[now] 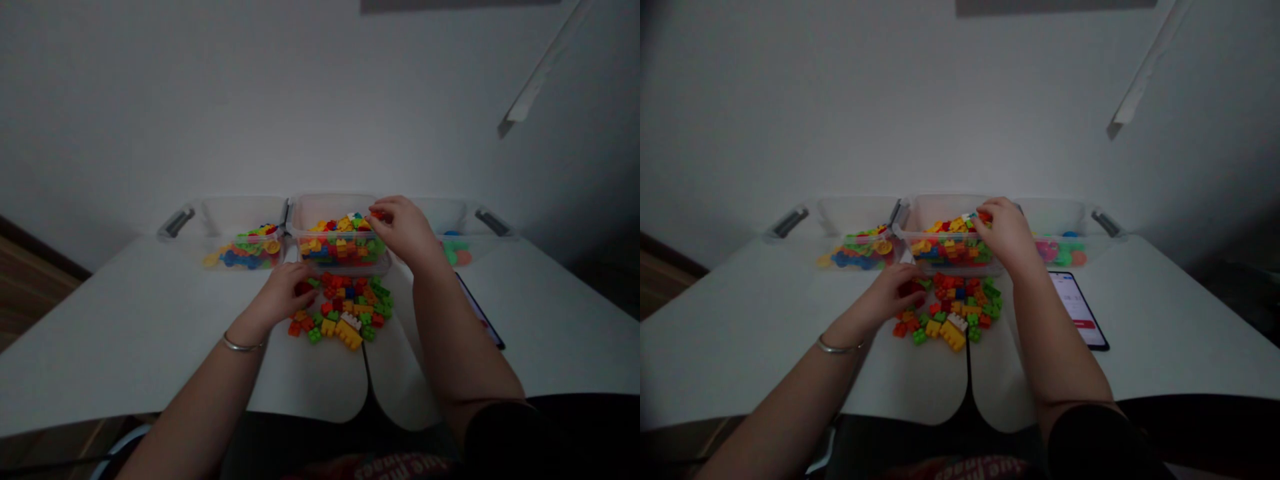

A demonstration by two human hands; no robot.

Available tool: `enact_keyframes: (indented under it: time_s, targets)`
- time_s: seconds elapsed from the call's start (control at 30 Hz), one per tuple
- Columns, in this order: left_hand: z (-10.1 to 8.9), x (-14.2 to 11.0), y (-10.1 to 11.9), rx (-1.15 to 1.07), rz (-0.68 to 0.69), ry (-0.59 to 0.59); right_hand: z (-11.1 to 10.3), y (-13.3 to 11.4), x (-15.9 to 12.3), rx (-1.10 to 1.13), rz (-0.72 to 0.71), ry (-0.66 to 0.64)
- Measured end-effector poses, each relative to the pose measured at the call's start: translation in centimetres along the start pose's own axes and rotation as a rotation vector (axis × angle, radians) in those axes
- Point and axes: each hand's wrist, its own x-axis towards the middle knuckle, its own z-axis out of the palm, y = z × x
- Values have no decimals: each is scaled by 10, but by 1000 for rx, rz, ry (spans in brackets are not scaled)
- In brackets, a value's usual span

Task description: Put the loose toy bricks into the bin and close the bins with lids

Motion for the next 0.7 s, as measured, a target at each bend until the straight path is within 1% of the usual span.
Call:
enact_keyframes:
  time_s: [0.1,0.23,0.4,0.53,0.6,0.7]
  targets:
    - [3,0,-1,64,4,-35,3,-4,-1,-115,19,-27]
    - [4,0,2,155,6,-67,5,-10,-4,-234,42,-42]
    - [1,0,8,246,-42,-117,9,-13,-6,-293,57,-107]
    - [1,-1,8,249,-46,-127,12,-12,-6,-335,49,-143]
    - [1,-1,7,248,-47,-127,12,-12,-6,-333,48,-145]
    - [1,0,7,257,-55,-144,10,-14,-7,-328,59,-116]
